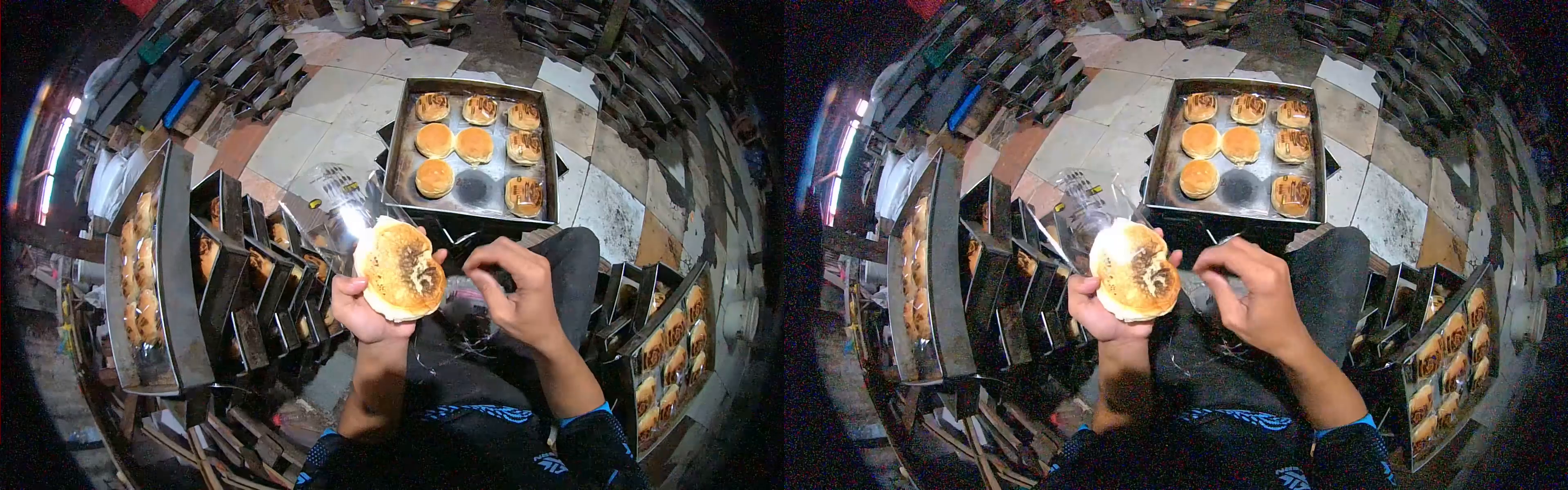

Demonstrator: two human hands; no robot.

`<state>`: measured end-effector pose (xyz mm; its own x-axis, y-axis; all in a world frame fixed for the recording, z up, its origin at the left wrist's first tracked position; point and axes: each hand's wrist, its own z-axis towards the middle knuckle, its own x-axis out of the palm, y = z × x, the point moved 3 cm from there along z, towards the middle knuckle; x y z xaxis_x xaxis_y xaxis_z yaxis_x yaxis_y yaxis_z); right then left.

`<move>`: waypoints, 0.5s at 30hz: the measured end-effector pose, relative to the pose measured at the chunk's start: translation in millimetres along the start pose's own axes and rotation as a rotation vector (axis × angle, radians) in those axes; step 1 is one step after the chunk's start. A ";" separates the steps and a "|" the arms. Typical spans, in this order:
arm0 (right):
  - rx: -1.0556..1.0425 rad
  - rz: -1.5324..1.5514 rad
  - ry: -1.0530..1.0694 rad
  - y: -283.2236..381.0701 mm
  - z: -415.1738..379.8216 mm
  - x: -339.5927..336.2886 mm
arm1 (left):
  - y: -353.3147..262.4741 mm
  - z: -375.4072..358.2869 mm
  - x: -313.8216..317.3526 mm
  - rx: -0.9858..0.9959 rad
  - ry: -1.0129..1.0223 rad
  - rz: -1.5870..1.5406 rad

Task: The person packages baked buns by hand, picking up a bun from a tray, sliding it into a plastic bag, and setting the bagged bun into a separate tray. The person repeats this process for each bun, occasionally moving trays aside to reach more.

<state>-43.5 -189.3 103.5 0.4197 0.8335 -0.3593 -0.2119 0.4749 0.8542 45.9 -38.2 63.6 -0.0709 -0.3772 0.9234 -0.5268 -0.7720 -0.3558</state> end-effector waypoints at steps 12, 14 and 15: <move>-0.100 -0.265 -0.144 -0.8 -9.3 -3.6 | 9.4 3.3 -7.0 -0.071 0.045 0.055; 0.086 -0.076 -0.151 -14.7 -14.4 -17.3 | 8.0 3.3 -3.5 -0.067 0.031 0.063; 0.056 -0.058 -0.216 -20.0 -14.7 -20.2 | 8.7 2.3 1.2 -0.036 0.012 0.066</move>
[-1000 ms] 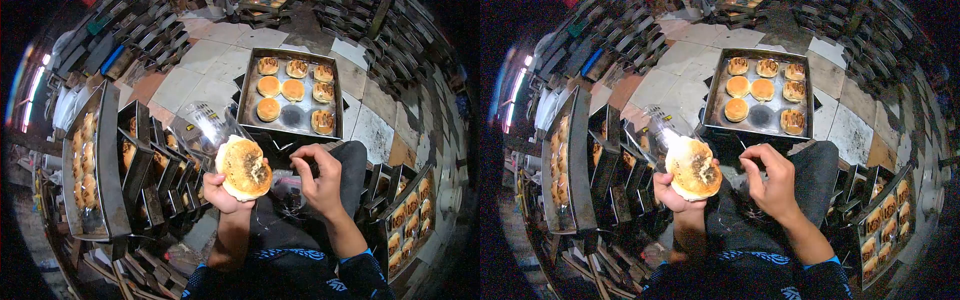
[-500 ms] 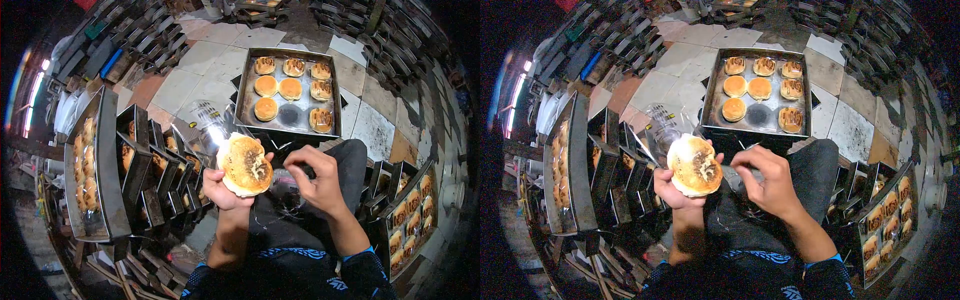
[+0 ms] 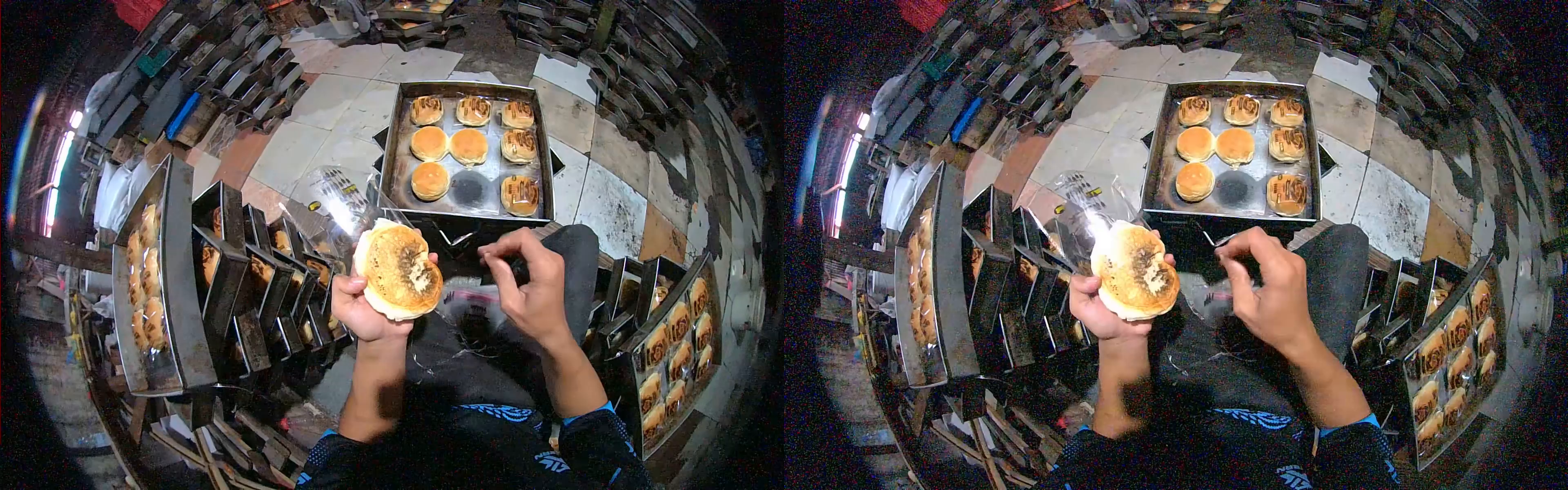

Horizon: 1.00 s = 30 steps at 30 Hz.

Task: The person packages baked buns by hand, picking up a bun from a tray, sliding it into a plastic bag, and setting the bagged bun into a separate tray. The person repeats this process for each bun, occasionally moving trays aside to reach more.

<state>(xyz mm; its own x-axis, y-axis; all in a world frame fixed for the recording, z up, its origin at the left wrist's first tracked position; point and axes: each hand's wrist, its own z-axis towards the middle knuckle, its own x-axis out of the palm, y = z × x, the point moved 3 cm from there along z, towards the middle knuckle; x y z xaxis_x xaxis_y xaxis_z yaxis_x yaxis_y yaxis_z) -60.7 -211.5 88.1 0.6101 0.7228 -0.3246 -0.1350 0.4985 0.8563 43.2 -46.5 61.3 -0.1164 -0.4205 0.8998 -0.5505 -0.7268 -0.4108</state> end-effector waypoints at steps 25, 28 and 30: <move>-0.347 -0.094 0.147 33.2 0.1 8.8 | 7.7 -1.2 4.4 -0.027 0.107 -0.048; -0.437 -0.177 0.356 46.4 -18.4 31.7 | 6.5 -1.8 12.2 0.043 0.054 0.112; -0.458 -0.180 0.247 40.9 -19.3 31.4 | 19.0 -19.8 18.4 0.114 0.041 0.265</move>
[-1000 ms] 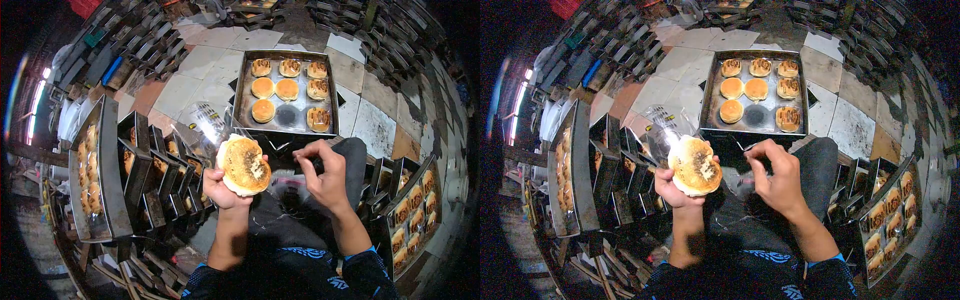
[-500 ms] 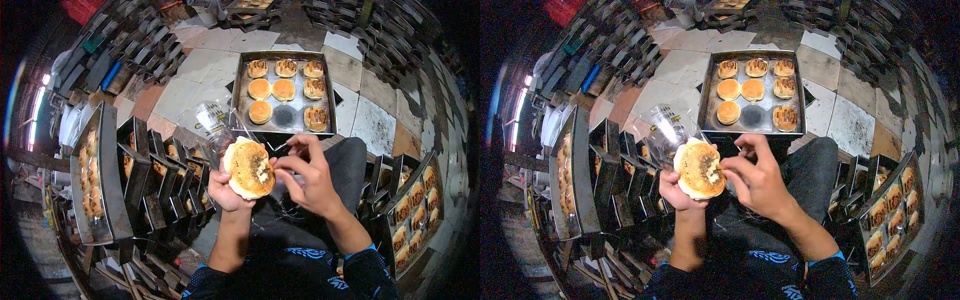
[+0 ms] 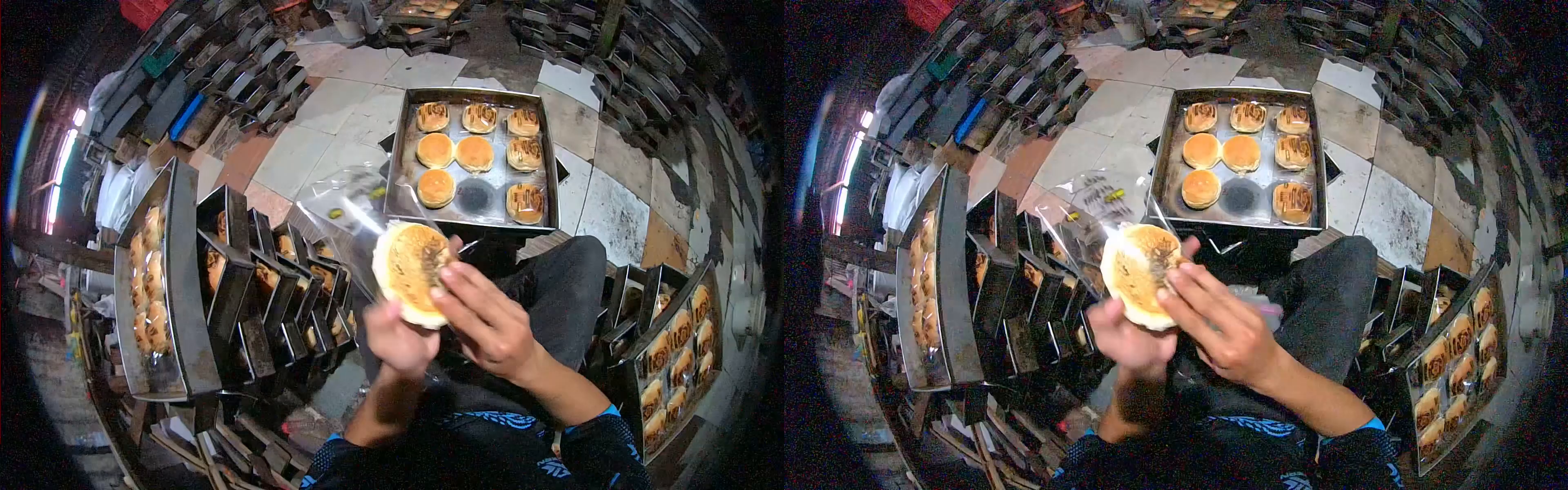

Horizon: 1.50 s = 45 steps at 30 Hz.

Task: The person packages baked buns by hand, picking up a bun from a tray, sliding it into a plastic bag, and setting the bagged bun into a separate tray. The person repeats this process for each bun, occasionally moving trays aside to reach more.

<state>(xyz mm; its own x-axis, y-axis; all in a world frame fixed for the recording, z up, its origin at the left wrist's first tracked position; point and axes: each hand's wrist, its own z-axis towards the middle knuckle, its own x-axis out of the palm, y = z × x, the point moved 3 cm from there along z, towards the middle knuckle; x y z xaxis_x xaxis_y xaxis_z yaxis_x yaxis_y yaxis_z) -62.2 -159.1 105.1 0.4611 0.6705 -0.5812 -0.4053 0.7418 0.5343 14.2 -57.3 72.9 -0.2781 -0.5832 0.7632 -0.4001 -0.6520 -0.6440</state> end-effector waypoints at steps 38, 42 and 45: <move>0.158 0.183 -0.338 -32.6 -6.2 14.2 | 36.7 -24.5 -70.9 -0.346 -0.101 0.024; 0.756 0.675 -0.472 -47.7 -23.4 36.8 | 26.0 -21.2 -79.9 0.436 -0.197 0.756; 0.596 0.593 -0.241 -42.1 -3.8 29.3 | -14.2 -15.8 -81.2 0.709 -0.150 1.115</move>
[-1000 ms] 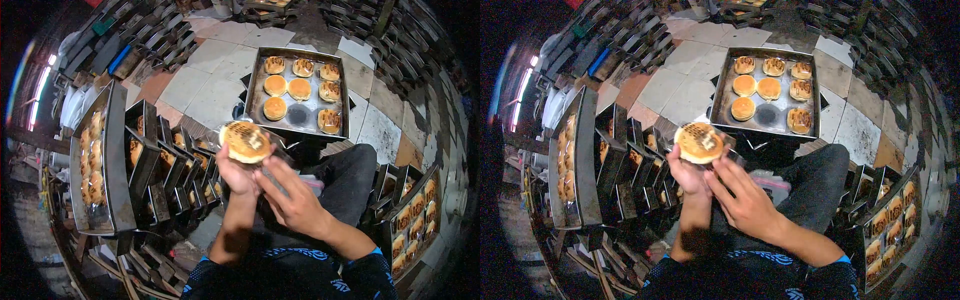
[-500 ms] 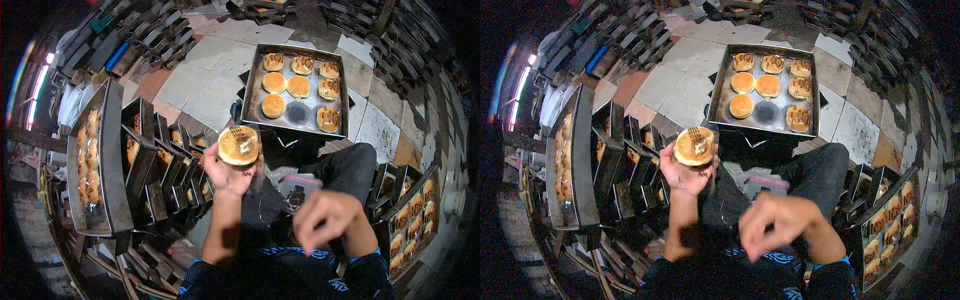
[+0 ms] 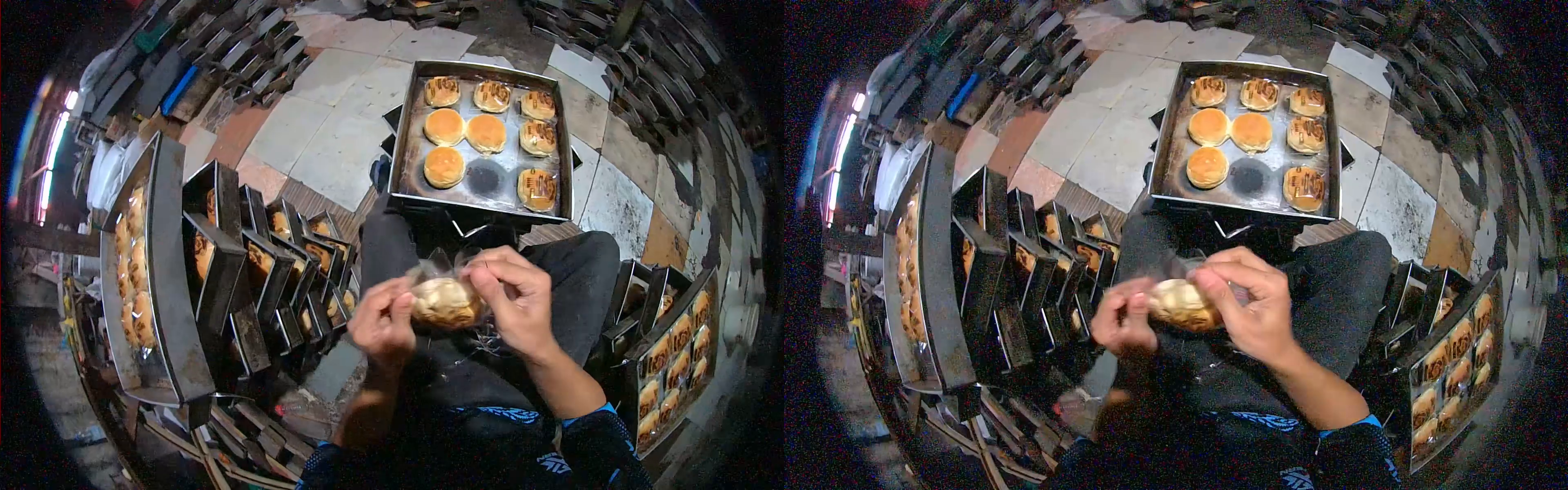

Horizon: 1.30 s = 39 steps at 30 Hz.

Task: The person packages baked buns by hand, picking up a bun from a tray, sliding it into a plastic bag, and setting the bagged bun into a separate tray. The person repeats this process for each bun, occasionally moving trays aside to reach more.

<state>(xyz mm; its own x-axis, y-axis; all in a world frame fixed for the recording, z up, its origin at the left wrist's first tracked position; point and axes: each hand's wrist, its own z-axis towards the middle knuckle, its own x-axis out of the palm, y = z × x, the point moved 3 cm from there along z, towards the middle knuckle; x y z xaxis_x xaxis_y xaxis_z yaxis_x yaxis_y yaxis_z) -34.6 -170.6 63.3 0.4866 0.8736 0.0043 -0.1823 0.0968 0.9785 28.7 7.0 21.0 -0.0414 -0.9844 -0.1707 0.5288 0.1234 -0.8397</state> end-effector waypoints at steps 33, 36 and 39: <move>0.172 -0.534 -0.057 -87.2 -28.1 16.4 | 11.5 -37.2 -80.8 -0.277 0.194 0.483; -0.265 -0.381 0.276 -48.8 9.7 40.4 | 36.4 -2.5 -74.2 -0.340 0.000 0.099; -0.201 -0.426 0.548 -65.0 21.3 72.3 | 56.4 29.4 -56.5 -0.770 0.084 0.082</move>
<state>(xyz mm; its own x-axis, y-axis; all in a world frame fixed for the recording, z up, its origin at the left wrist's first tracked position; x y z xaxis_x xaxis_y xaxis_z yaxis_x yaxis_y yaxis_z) 30.7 -123.9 4.4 0.0612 0.8492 -0.5245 -0.2520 0.5217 0.8151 85.9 65.9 -1.6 -0.1079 -0.9594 -0.2605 -0.2036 0.2778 -0.9388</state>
